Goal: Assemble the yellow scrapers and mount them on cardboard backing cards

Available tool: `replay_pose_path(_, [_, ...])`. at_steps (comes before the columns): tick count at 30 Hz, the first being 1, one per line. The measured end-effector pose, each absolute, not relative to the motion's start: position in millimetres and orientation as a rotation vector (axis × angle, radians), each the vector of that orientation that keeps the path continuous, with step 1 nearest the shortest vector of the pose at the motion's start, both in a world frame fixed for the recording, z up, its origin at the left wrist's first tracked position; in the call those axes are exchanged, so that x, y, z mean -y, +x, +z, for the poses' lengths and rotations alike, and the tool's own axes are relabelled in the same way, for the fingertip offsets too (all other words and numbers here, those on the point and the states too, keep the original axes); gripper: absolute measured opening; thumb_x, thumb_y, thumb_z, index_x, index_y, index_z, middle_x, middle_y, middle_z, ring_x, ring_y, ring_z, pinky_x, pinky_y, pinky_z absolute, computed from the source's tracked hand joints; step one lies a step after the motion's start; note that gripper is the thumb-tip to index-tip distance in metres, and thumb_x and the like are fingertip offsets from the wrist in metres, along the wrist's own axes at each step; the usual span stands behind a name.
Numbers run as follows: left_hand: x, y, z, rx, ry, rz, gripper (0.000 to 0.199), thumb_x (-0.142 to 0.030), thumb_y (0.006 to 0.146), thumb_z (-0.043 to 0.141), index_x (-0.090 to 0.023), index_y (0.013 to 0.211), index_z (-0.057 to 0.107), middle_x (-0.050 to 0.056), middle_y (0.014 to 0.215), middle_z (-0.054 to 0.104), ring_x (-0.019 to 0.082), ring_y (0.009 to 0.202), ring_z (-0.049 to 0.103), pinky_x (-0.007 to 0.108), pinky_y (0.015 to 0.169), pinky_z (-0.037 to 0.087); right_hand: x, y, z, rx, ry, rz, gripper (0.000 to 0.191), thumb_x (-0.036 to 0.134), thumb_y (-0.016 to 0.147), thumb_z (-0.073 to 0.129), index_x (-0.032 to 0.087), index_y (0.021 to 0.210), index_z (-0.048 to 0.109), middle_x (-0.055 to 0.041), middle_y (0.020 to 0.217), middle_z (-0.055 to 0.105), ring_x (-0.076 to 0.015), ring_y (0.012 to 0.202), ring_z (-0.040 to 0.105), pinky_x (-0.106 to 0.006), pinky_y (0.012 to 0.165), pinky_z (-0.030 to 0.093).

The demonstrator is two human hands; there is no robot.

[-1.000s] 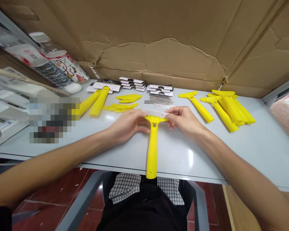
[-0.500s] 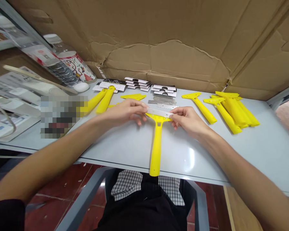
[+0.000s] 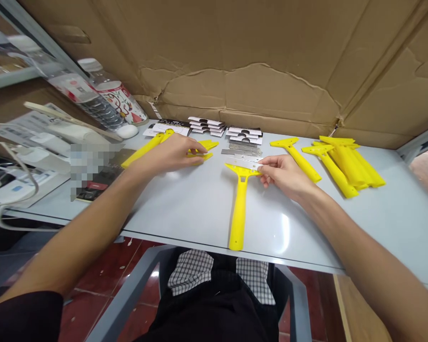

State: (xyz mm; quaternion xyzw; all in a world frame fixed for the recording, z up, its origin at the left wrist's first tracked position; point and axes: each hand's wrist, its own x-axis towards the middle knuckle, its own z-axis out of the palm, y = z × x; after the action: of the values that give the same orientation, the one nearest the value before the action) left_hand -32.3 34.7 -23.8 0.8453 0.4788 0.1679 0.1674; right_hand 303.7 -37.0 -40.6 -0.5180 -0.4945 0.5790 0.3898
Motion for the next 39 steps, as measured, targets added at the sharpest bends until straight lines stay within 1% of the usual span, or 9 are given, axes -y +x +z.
replay_pose_path(7, [-34.2,-33.2,-29.6,-1.437,2.527,0.452,0.018,-0.016,0.083,0.072,-0.026,0.087,0.086,0.006,0.082,0.082,0.025,0.076,0.069,0.035,0.088,0.043,36.5,303.5,-41.5,1.278,-1.302,1.476,0.018,0.021,0.075,0.088,0.015,0.088,0.078,-0.0046,0.072,0.071,-0.0116,0.057,0.059,-0.027,0.056,0.048])
replay_pose_path(11, [-32.5,-30.9,-27.8,-1.563,2.641,0.422,0.024,-0.015,0.088,0.066,-0.023,0.098,0.087,0.009,0.086,0.082,0.028,0.08,0.071,0.037,0.086,0.045,36.8,302.7,-41.0,1.26,-1.31,1.48,0.017,0.019,0.075,0.088,0.014,0.088,0.077,-0.0056,0.073,0.072,-0.0116,0.057,0.06,-0.026,0.055,0.048])
replay_pose_path(17, [-25.4,-25.0,-15.2,-1.432,2.355,1.42,0.038,-0.016,0.087,0.073,-0.025,0.122,0.083,0.002,0.094,0.083,0.021,0.081,0.073,0.039,0.089,0.056,35.6,302.9,-43.5,1.242,-1.316,1.479,0.013,0.015,0.079,0.085,0.013,0.09,0.078,-0.0084,0.076,0.074,-0.0119,0.057,0.06,-0.025,0.053,0.05])
replay_pose_path(20, [-18.6,-13.5,-11.6,-1.226,1.826,1.697,0.033,-0.02,0.082,0.082,-0.027,0.114,0.084,0.0,0.092,0.082,0.019,0.08,0.075,0.034,0.08,0.063,36.0,302.0,-42.5,1.245,-1.311,1.472,0.007,0.013,0.082,0.081,0.014,0.088,0.078,-0.0076,0.073,0.073,-0.0116,0.056,0.061,-0.024,0.053,0.049])
replay_pose_path(23, [-11.3,2.3,-16.2,-1.022,1.386,1.625,0.015,-0.021,0.081,0.084,-0.022,0.095,0.082,0.003,0.089,0.081,0.018,0.078,0.077,0.032,0.073,0.065,36.7,300.0,-40.1,1.252,-1.311,1.472,0.003,0.011,0.084,0.079,0.013,0.086,0.078,-0.0071,0.071,0.072,-0.0112,0.054,0.06,-0.024,0.052,0.05])
replay_pose_path(26, [-1.8,18.3,-27.0,-0.899,1.097,1.436,0.013,-0.016,0.076,0.085,-0.018,0.087,0.079,0.004,0.086,0.08,0.017,0.077,0.077,0.031,0.074,0.067,37.2,298.8,-39.1,1.256,-1.312,1.475,0.003,0.011,0.084,0.078,0.013,0.085,0.078,-0.0069,0.07,0.071,-0.0116,0.054,0.06,-0.024,0.052,0.05])
replay_pose_path(30, [12.2,35.3,-41.2,-0.854,0.993,1.318,0.023,-0.016,0.078,0.085,-0.019,0.101,0.084,0.004,0.09,0.082,0.018,0.082,0.078,0.036,0.081,0.068,37.3,299.0,-41.0,1.241,-1.326,1.482,0.008,0.014,0.081,0.082,0.014,0.088,0.078,-0.0054,0.067,0.07,-0.0122,0.055,0.06,-0.025,0.053,0.051])
replay_pose_path(33, [18.2,42.1,-48.7,-0.855,1.027,1.309,0.016,-0.019,0.08,0.084,-0.018,0.095,0.086,0.005,0.092,0.082,0.019,0.085,0.077,0.038,0.084,0.066,37.5,299.2,-42.3,1.244,-1.322,1.489,0.011,0.016,0.08,0.085,0.015,0.089,0.078,-0.0053,0.069,0.071,-0.0119,0.056,0.06,-0.025,0.054,0.051])
replay_pose_path(39, [16.3,41.1,-59.7,-1.048,1.22,1.279,0.014,-0.025,0.079,0.087,-0.021,0.093,0.089,0.003,0.083,0.08,0.016,0.079,0.069,0.03,0.075,0.052,37.8,298.9,-42.1,1.262,-1.28,1.475,0.016,0.018,0.073,0.088,0.015,0.085,0.079,-0.0056,0.071,0.072,-0.0122,0.056,0.06,-0.026,0.052,0.051])
